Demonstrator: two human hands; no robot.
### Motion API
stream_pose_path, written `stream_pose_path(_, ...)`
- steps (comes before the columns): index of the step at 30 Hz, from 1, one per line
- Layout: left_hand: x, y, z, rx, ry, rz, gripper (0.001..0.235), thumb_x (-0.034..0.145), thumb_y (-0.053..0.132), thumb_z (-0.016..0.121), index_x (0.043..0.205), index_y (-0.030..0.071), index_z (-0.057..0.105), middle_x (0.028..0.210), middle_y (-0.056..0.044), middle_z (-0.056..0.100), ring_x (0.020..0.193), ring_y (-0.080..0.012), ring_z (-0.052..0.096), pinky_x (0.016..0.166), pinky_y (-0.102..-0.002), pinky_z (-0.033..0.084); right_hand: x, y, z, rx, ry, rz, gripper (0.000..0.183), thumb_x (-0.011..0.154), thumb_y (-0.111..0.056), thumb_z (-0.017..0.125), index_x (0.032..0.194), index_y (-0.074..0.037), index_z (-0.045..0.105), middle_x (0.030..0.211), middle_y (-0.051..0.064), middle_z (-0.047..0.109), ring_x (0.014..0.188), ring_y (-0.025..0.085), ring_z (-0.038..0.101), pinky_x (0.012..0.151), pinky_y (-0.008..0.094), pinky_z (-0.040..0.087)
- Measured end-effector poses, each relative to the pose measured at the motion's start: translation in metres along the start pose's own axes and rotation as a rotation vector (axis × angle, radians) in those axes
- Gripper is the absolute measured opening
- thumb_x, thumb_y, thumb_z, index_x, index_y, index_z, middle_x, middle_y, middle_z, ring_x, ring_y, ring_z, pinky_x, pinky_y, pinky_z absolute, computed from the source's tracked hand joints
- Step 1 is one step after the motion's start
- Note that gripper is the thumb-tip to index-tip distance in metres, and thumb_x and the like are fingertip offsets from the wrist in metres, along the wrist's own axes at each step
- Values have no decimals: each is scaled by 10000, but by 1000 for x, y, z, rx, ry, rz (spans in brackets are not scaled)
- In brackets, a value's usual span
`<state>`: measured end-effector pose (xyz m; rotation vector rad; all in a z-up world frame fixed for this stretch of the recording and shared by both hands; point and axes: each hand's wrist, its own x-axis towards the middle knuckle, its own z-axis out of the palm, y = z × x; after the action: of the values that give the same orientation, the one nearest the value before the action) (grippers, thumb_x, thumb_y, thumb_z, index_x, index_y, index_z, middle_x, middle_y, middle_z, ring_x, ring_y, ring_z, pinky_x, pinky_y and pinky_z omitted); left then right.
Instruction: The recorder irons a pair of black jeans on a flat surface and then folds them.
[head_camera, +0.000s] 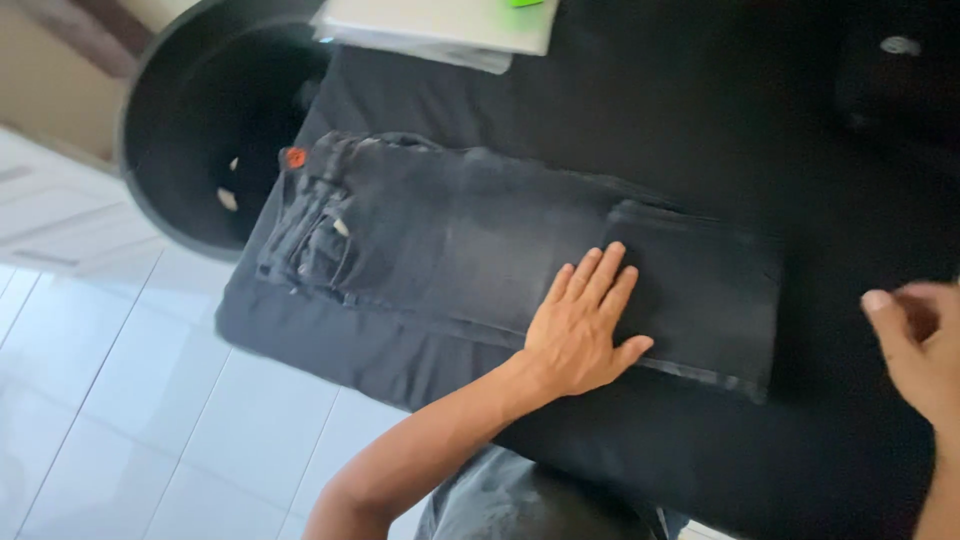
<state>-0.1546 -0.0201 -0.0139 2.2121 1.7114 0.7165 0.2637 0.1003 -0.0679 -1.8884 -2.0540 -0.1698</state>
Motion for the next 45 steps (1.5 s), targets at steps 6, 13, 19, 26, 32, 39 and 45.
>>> stream_pose_path(6, -1, 3, 0, 18, 16, -24, 824, 943, 568, 548, 1546, 19, 435, 1689, -203, 260, 1569, -390, 262, 1254, -544, 235, -3, -121, -16, 75, -526, 283, 735, 970, -493, 738, 1444, 35, 547, 1105, 278, 706, 931, 360, 717, 808, 496, 584)
stream_pose_path(13, 3, -20, -9, -41, 15, 34, 837, 979, 605, 494, 1552, -1, 421, 1691, -239, 244, 1569, -419, 245, 1250, -549, 226, 10, -206, -88, 885, -558, 554, 599, 864, -279, 680, 1381, 6, 580, 1140, 254, 681, 962, 332, 691, 781, 480, 576)
stream_pose_path(19, -1, -84, -83, -1237, -62, -369, 793, 1017, 634, 404, 1426, -22, 581, 1419, -224, 606, 1315, -329, 563, 1122, -417, 422, 23, -301, -121, 1755, -1068, -115, 781, 910, -247, 749, 1560, -25, 377, 1164, 265, 675, 1083, 335, 706, 826, 478, 621)
stream_pose_path(26, -23, -177, -91, -1112, 114, -763, 558, 939, 466, 591, 1282, 35, 677, 1186, -111, 741, 1079, -195, 691, 975, -335, 508, 29, -331, -121, 1430, -1122, -198, 546, 972, -236, 621, 1424, 51, 518, 1124, 202, 719, 1026, 220, 675, 897, 367, 546)
stream_pose_path(32, -15, -146, -175, -866, 66, -694, 368, 932, 323, 660, 1167, 42, 704, 965, -99, 724, 893, -213, 685, 844, -381, 558, 38, -314, -110, 1268, -1021, -114, 476, 953, -235, 600, 1340, 43, 592, 1059, 189, 746, 968, 223, 713, 852, 376, 579)
stream_pose_path(39, -83, -250, -247, -675, 266, -932, 481, 906, 366, 646, 1295, 83, 660, 1110, -127, 749, 982, -265, 752, 917, -379, 600, 45, -316, -109, 1105, -931, -20, 455, 922, -242, 613, 1289, 26, 643, 1033, 203, 752, 936, 259, 730, 823, 392, 599)
stream_pose_path(45, -105, -299, -221, -102, 280, -912, 672, 922, 533, 696, 1318, -9, 667, 1174, -238, 735, 1111, -339, 710, 956, -436, 540, 52, -371, -33, 986, -1060, 96, 542, 943, -400, 575, 1352, -45, 569, 1206, 129, 711, 1056, 248, 727, 807, 402, 623)
